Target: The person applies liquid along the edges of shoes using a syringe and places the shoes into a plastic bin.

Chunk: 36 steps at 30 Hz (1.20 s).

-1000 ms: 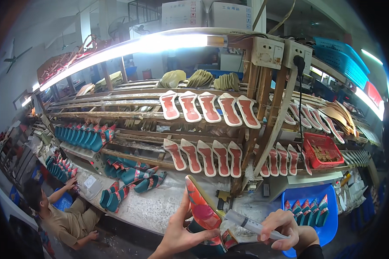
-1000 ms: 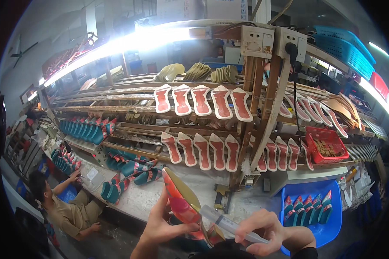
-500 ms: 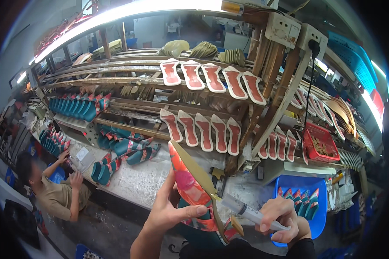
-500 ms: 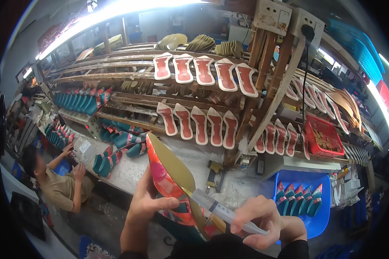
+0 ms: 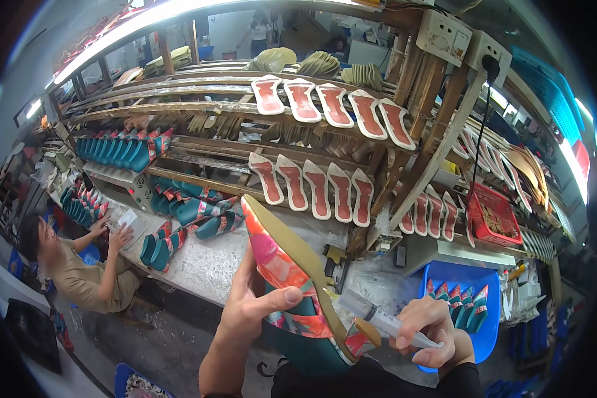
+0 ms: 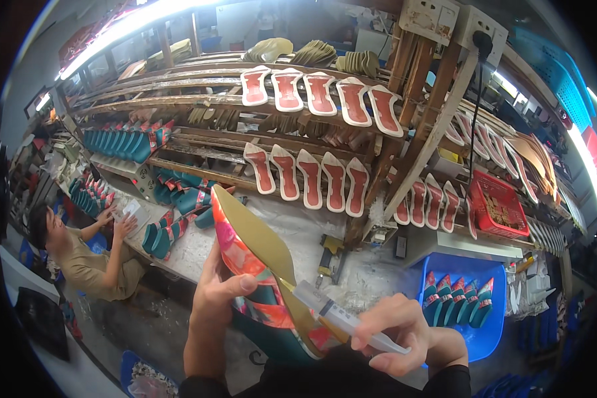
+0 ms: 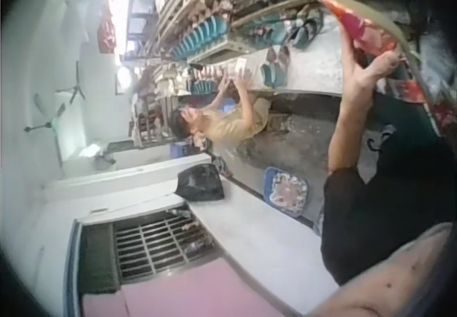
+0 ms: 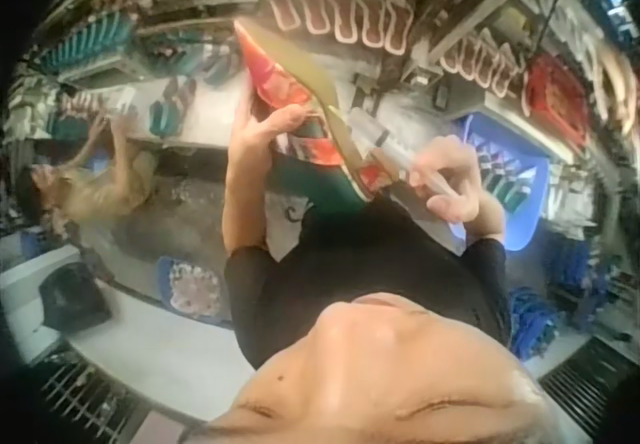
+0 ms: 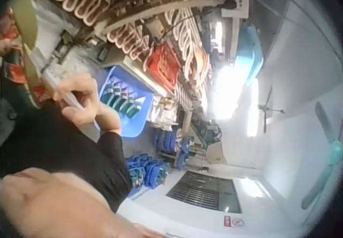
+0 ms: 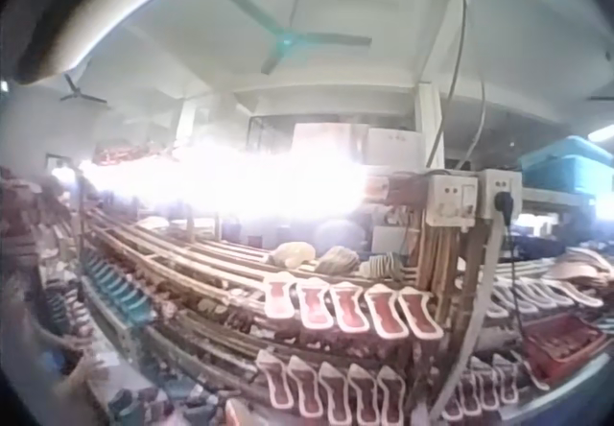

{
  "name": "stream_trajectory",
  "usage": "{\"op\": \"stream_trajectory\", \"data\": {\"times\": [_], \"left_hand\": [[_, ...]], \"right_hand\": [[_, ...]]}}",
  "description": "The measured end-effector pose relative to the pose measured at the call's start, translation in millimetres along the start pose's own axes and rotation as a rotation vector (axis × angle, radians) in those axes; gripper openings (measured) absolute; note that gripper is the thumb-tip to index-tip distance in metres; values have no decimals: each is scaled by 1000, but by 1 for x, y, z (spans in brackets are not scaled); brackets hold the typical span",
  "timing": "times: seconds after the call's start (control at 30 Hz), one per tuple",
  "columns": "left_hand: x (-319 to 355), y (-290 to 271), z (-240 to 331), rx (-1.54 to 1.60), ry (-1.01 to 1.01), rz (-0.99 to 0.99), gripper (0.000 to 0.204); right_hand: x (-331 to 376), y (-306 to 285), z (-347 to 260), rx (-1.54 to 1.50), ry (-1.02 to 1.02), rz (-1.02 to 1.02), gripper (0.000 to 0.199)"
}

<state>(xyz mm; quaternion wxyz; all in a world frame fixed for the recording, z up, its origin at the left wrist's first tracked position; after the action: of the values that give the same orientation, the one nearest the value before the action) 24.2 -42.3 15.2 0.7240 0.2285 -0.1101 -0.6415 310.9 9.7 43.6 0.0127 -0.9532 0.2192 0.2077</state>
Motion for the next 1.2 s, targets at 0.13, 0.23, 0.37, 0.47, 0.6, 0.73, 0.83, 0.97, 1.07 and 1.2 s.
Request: {"op": "stream_trajectory", "data": {"times": [0.13, 0.23, 0.37, 0.47, 0.6, 0.73, 0.83, 0.97, 1.07, 1.2], "left_hand": [[-3, -4, 2, 1, 0, 12, 91], [-3, -5, 6, -13, 38, 26, 89], [1, -5, 5, 1, 73, 52, 89], [5, -10, 2, -39, 65, 72, 87], [5, -7, 7, -22, 68, 93, 87], [0, -12, 7, -26, 95, 113, 85], [-2, -8, 10, -46, 123, 84, 82], [-5, -12, 8, -66, 123, 118, 82], [-5, -16, 7, -65, 124, 138, 81], [-8, -19, 8, -125, 149, 114, 82]], "right_hand": [[-1, 1, 2, -12, 12, 9, 36], [-4, 1, 4, -3, 3, 1, 35], [4, 5, 8, 16, 23, 9, 34], [5, 11, 8, 7, 22, 36, 32], [5, 11, 7, -11, 61, 43, 29], [-6, 9, 7, -16, 95, 22, 29], [-5, 13, 4, -41, 107, 70, 29], [-12, 7, 9, -31, 76, 22, 29], [-14, 7, 12, -33, 86, 27, 30], [-16, 1, 12, -69, 96, 21, 30]]}}
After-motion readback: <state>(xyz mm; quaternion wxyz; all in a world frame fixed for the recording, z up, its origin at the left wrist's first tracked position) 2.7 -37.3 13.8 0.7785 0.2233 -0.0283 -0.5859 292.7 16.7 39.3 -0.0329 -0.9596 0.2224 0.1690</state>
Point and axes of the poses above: each hand's wrist, its own x-axis away from the middle knuckle, its own y-axis out of the palm, z = x × y, the point moved 1 cm from there along -x, towards the middle knuckle, and after that the axes turned 3 degrees about -x, right-handed, at the moved point
